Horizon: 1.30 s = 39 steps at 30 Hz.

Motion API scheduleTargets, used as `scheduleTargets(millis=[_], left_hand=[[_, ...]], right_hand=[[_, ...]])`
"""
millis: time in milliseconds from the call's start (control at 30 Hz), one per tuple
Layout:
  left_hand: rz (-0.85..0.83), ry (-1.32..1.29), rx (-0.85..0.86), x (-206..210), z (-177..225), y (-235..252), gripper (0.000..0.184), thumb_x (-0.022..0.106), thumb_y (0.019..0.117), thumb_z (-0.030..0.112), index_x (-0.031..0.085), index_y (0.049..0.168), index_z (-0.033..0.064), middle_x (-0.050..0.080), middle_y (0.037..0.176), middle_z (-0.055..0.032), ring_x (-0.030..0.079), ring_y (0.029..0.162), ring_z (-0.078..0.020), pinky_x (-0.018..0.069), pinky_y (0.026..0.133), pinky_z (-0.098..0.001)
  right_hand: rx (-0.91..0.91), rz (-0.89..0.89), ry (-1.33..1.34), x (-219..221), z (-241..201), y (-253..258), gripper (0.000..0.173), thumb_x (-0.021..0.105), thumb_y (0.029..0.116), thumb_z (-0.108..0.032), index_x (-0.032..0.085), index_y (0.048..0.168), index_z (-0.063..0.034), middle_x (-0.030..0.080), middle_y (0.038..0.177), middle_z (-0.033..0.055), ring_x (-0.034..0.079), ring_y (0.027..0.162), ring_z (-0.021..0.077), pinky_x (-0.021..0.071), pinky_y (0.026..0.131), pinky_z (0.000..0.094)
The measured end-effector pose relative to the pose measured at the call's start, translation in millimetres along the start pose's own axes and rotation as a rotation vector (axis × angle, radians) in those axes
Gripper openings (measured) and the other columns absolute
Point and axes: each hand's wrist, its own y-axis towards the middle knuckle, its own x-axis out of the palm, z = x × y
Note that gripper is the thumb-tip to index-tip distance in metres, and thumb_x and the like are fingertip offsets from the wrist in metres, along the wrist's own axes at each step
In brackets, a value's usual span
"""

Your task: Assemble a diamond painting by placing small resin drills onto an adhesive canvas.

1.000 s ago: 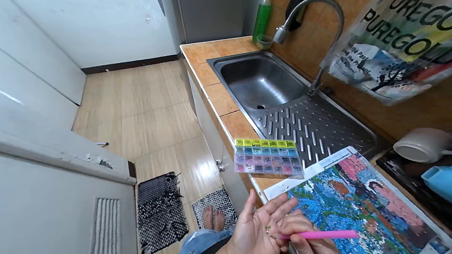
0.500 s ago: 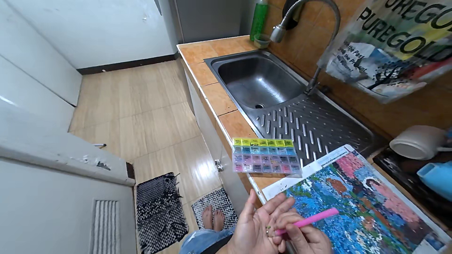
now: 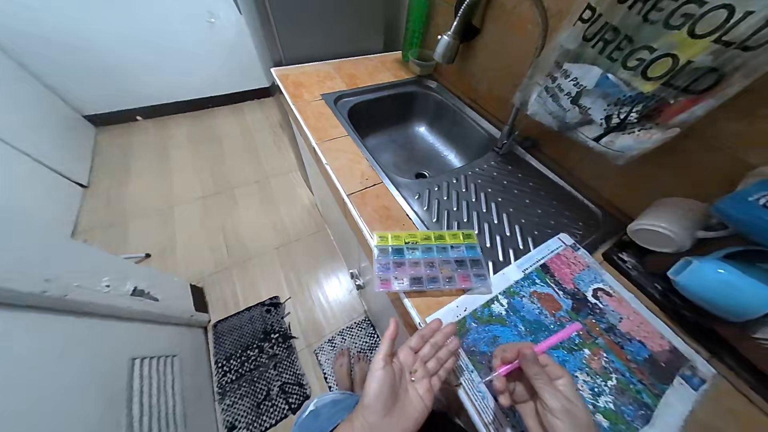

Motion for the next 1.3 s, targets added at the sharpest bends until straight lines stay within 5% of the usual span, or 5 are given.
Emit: scheduleTargets(millis=[233, 800, 1300], left_hand=[[0.523, 0.182, -0.072, -4, 7, -4, 0.041, 0.029, 0.1111, 0.024, 0.061, 0.117, -0.0011, 0.076, 0.098, -0.0113, 0.075, 0.088, -0.0207, 0.0598, 0.084, -0.0339], [0.381, 0.246, -0.240, -17, 4, 10, 0.039, 0.030, 0.1103, 0.018, 0.063, 0.119, -0.0024, 0.073, 0.114, -0.0158, 0.072, 0.103, -0.0251, 0.0576, 0.093, -0.0368], [0.380, 0.249, -0.250, -17, 4, 11, 0.039, 0.030, 0.1105, 0.017, 0.062, 0.120, -0.0028, 0.073, 0.114, -0.0159, 0.072, 0.104, -0.0249, 0.0572, 0.094, -0.0363]], right_hand=[[-0.042, 0.260, -0.227, -27, 31, 4, 0.033, 0.032, 0.1067, -0.001, 0.062, 0.094, -0.0052, 0.072, 0.077, -0.0049, 0.068, 0.061, 0.0040, 0.0588, 0.057, 0.0194], [-0.256, 0.282, -0.473, -48, 73, 6, 0.019, 0.049, 0.1006, -0.003, 0.066, 0.093, 0.0034, 0.069, 0.077, -0.0040, 0.065, 0.062, -0.0017, 0.0568, 0.059, 0.0149], [-0.355, 0.220, -0.574, -51, 82, 6, 0.021, 0.053, 0.0987, -0.006, 0.068, 0.089, 0.0051, 0.069, 0.083, -0.0001, 0.063, 0.065, -0.0046, 0.0563, 0.062, 0.0123]])
